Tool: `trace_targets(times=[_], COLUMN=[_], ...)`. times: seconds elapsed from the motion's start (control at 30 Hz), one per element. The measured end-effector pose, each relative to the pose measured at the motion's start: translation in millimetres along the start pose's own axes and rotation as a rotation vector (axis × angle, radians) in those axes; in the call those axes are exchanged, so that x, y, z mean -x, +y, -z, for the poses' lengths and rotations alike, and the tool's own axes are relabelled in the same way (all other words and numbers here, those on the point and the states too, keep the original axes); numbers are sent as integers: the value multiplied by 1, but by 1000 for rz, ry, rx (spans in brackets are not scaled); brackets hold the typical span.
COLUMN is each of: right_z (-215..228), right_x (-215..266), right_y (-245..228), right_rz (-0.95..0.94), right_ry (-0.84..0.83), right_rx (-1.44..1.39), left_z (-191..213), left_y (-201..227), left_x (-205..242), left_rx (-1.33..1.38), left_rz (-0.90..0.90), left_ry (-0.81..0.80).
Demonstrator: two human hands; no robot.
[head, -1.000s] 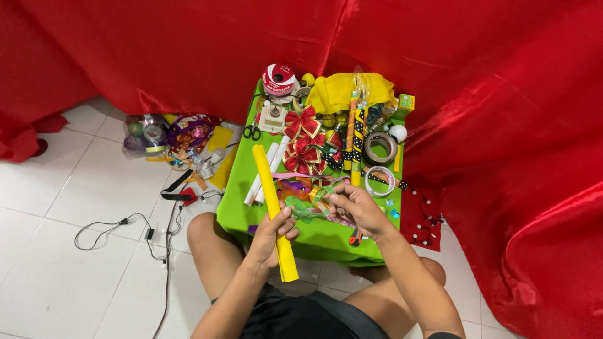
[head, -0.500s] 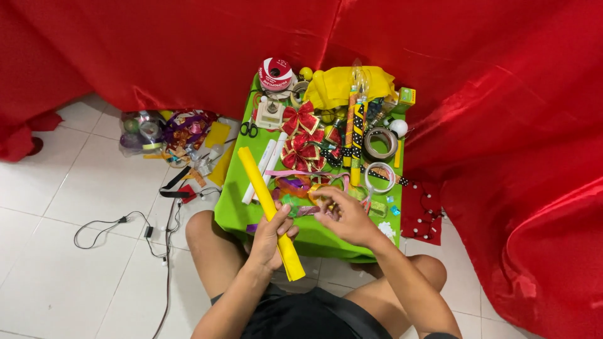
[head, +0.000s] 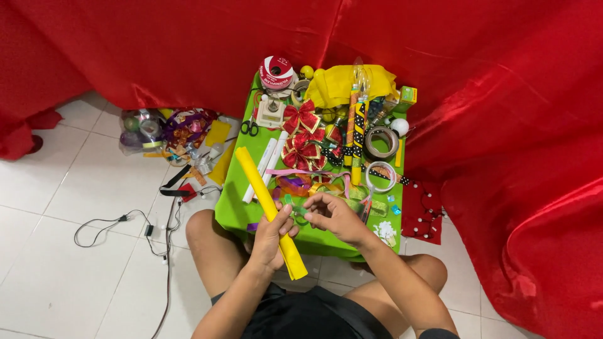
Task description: Decorating a yellow pipe by wrapping it with various colored ribbons and adhesive tape
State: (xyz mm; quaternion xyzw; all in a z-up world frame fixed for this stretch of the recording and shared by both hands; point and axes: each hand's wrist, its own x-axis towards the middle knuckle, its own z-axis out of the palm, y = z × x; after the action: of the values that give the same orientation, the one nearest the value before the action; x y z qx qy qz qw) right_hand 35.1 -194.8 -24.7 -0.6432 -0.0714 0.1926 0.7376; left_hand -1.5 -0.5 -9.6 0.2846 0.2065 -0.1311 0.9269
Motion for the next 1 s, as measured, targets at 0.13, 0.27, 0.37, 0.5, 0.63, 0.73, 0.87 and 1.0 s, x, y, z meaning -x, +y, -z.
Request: trace_targets(times=[0.13, 0.27, 0.37, 0.5, 0.63, 0.73, 0.87, 1.0], right_z=[1, 3, 8, 7, 4, 6, 6, 4], right_x=[1, 1, 1, 5, 7, 8, 10, 12], right_y=[-8, -8, -6, -14, -25, -23, -29, -41], right_rz=[-7, -11, 2, -3, -7, -17, -15, 0], right_ry=[-4, -17, -17, -7, -13, -11, 0, -7], right_rx=[-24, -75, -75, -62, -51, -43, -6, 79], left_z=[2, -6, -2, 1, 3, 0, -4, 1], left_y=[-5, -1, -6, -14, -20, -17, -16, -23], left_x=[-1, 6, 2, -2, -8, -8, -7, -12], left_rx=[-101, -154, -169, -183, -191, -205, -240, -231], left_rz=[-94, -143, -136, -69, -91, -136, -201, -235], left_ry=[-35, -45, -65, -104, -108, -102, -71, -46])
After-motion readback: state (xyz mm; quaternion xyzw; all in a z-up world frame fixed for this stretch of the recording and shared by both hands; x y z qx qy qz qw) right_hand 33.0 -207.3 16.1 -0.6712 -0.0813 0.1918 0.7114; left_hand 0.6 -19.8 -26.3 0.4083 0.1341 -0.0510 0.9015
